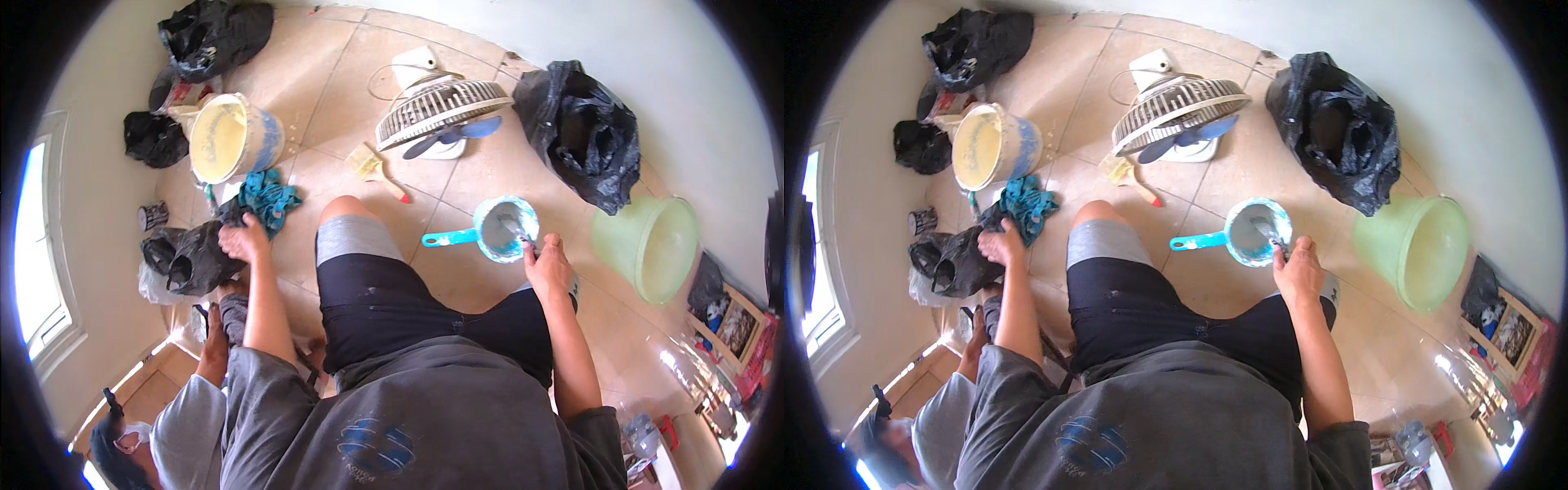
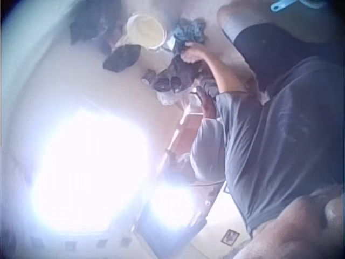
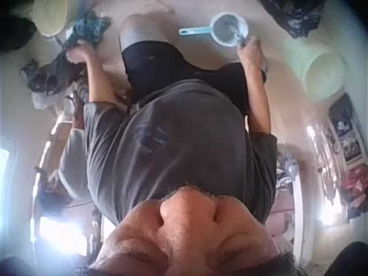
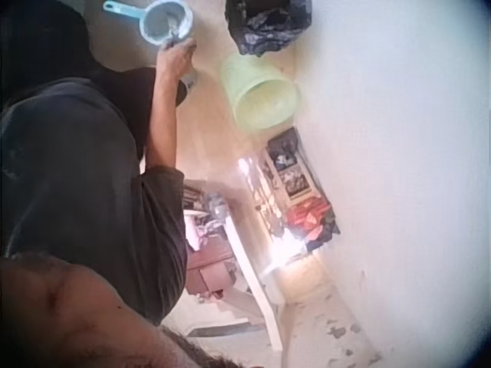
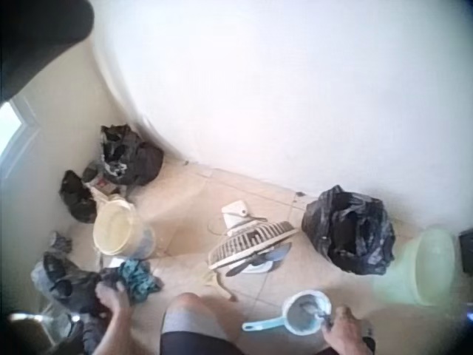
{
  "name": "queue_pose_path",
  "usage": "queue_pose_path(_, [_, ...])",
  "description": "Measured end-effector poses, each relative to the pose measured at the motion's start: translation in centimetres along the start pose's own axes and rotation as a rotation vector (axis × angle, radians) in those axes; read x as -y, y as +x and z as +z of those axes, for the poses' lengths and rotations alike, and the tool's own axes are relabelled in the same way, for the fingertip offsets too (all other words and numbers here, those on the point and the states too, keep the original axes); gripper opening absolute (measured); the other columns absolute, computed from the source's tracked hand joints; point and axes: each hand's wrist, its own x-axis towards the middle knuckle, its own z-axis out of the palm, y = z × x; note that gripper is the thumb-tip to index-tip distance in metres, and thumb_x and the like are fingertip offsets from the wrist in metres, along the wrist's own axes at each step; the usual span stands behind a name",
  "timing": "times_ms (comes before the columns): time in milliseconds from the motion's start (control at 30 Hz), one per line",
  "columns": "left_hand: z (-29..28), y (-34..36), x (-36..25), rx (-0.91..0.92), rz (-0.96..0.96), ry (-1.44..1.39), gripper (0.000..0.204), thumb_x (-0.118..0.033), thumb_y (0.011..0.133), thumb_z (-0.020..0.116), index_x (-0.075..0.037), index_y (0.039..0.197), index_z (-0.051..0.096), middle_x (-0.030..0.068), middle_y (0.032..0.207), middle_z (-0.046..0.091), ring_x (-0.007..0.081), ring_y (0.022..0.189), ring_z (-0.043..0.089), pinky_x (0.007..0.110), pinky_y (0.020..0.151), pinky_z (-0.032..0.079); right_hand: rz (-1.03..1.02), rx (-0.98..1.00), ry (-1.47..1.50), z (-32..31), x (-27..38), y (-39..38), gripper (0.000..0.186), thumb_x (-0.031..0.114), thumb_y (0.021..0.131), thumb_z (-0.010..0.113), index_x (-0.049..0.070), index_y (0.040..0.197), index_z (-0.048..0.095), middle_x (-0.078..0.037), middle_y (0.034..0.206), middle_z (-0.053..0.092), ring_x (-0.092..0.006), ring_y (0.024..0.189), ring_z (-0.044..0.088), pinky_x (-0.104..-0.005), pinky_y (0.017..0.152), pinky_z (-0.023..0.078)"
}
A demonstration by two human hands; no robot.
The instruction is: The person mixes paint in a scoop and a bucket using a stick, moving aside plastic bags and another bucket while working.
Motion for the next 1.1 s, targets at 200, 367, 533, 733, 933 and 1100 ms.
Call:
queue_pose_path(200, [2.8,3.7,4.2,0.230,-0.017,-0.253,0.061,-0.050,0.087,0.067,0.002,0.119,0.065,0.0222,0.122,0.065,0.0370,0.115,0.062,0.049,0.095,0.050,0.067,-0.118,0.110,2.2,-2.6,3.0,0.064,0.047,0.092,0.062,0.000,0.134,0.047,-0.024,0.134,0.055,-0.0380,0.107,0.066,-0.0452,0.094,0.052])
queue_pose_path(367, [2.6,4.0,2.6,0.083,-0.070,-0.446,0.054,-0.041,0.091,0.065,0.004,0.121,0.065,0.0247,0.118,0.068,0.0392,0.110,0.065,0.043,0.096,0.051,0.101,-0.034,0.236,1.4,-2.4,5.0,0.045,0.040,0.091,0.065,0.005,0.119,0.063,-0.019,0.109,0.068,-0.0329,0.095,0.070,-0.0415,0.086,0.054])
queue_pose_path(533, [-1.9,4.9,3.2,-0.034,-0.069,-0.649,0.048,-0.036,0.092,0.066,0.007,0.114,0.067,0.0234,0.105,0.072,0.0367,0.094,0.068,0.041,0.085,0.052,-0.003,-0.077,0.190,2.5,-3.0,6.7,0.028,0.031,0.091,0.063,0.006,0.102,0.067,-0.017,0.095,0.072,-0.0346,0.094,0.069,-0.0437,0.083,0.053])
queue_pose_path(733, [-8.4,4.9,3.3,0.118,-0.242,-1.298,0.026,-0.025,0.092,0.071,-0.001,0.085,0.065,0.0026,0.074,0.059,0.0126,0.062,0.051,0.032,0.057,0.044,-0.085,-0.165,0.144,3.6,-3.4,7.3,0.023,0.025,0.091,0.065,0.003,0.098,0.063,-0.017,0.093,0.071,-0.0337,0.089,0.069,-0.0433,0.080,0.053])
queue_pose_path(933, [-18.1,1.6,0.1,0.178,-0.494,-1.534,0.018,-0.024,0.089,0.073,-0.008,0.094,0.069,-0.0012,0.075,0.059,0.0092,0.061,0.051,0.027,0.056,0.039,-0.063,-0.137,0.222,3.3,-4.0,7.5,0.022,0.025,0.092,0.061,0.004,0.099,0.062,-0.019,0.097,0.070,-0.0369,0.094,0.067,-0.0459,0.082,0.052])
queue_pose_path(1100, [-23.4,-2.8,-1.9,0.449,-0.315,-1.779,0.017,-0.020,0.093,0.069,-0.009,0.106,0.072,-0.0023,0.090,0.066,0.0064,0.073,0.056,0.022,0.064,0.040,-0.029,-0.205,0.225,3.2,-5.6,8.6,0.025,0.026,0.093,0.061,0.004,0.103,0.062,-0.019,0.104,0.070,-0.0374,0.100,0.066,-0.0467,0.086,0.052])
